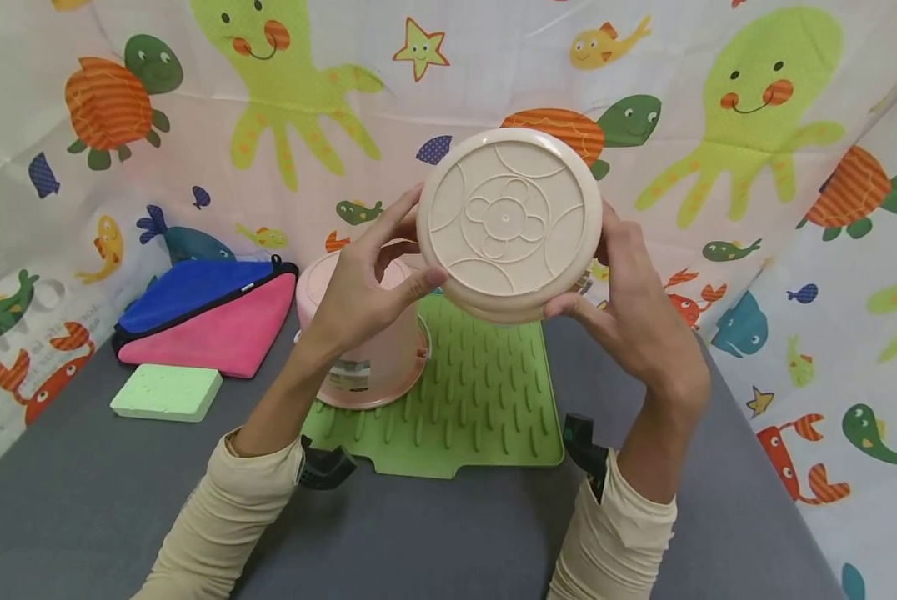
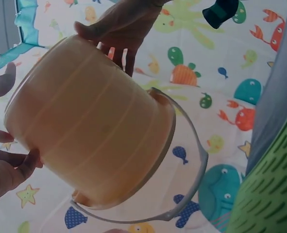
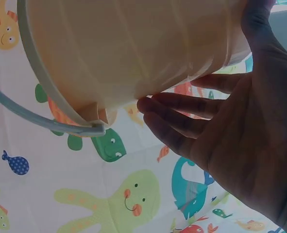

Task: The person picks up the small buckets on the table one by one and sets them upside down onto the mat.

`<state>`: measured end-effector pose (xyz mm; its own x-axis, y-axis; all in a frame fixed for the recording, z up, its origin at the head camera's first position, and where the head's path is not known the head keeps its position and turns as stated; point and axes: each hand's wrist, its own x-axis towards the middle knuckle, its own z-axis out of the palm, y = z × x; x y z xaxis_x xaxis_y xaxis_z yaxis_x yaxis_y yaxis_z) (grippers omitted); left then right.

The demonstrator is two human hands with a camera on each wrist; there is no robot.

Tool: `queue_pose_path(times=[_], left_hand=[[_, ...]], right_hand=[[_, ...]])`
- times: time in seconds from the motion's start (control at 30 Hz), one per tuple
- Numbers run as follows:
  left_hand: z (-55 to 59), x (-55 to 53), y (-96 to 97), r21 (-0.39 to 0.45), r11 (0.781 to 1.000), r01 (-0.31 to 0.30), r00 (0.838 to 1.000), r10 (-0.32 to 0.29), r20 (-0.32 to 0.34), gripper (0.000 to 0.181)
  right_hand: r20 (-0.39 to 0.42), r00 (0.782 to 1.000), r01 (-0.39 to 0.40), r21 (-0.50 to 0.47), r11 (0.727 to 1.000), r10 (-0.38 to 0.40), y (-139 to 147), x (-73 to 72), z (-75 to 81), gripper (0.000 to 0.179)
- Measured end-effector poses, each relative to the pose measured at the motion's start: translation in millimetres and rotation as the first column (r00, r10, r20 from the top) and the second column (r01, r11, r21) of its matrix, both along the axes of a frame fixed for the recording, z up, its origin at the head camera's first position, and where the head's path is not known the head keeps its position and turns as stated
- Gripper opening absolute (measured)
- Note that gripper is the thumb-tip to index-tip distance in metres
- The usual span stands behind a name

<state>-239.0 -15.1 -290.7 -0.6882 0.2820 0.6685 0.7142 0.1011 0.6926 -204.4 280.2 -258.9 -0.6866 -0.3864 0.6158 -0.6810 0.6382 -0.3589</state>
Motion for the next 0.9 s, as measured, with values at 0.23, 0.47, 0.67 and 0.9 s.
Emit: queue_pose_path(times=[0.23, 0.47, 0.67, 0.9], left_hand=[[-4.2, -4.8, 3.3, -0.030, 0.997, -0.068, 0.993, 0.070, 0.095, 0.080], [-6.8, -6.3, 4.7, -0.132, 0.987, -0.095, 0.981, 0.116, 0.158, 0.087], [-15.4, -6.3, 16.6, -0.230, 0.972, -0.053, 0.978, 0.098, 0.185, 0.101], [-27.8, -8.1, 35.5, -0.251, 0.967, 0.036, 0.982, 0.012, 0.189, 0.103]], right_hand=[[0.087, 0.996, -0.019, 0.043, 0.999, 0.015, -0.7, -7.1, -2.5, 0.106], [0.169, 0.986, -0.029, 0.083, 0.996, 0.014, -2.4, -13.9, -7.3, 0.109], [0.248, 0.969, -0.020, 0.085, 0.996, -0.002, 1.9, -19.7, -10.1, 0.100], [0.338, 0.939, -0.068, 0.024, 0.997, 0.056, 24.3, -29.9, -23.9, 0.103]])
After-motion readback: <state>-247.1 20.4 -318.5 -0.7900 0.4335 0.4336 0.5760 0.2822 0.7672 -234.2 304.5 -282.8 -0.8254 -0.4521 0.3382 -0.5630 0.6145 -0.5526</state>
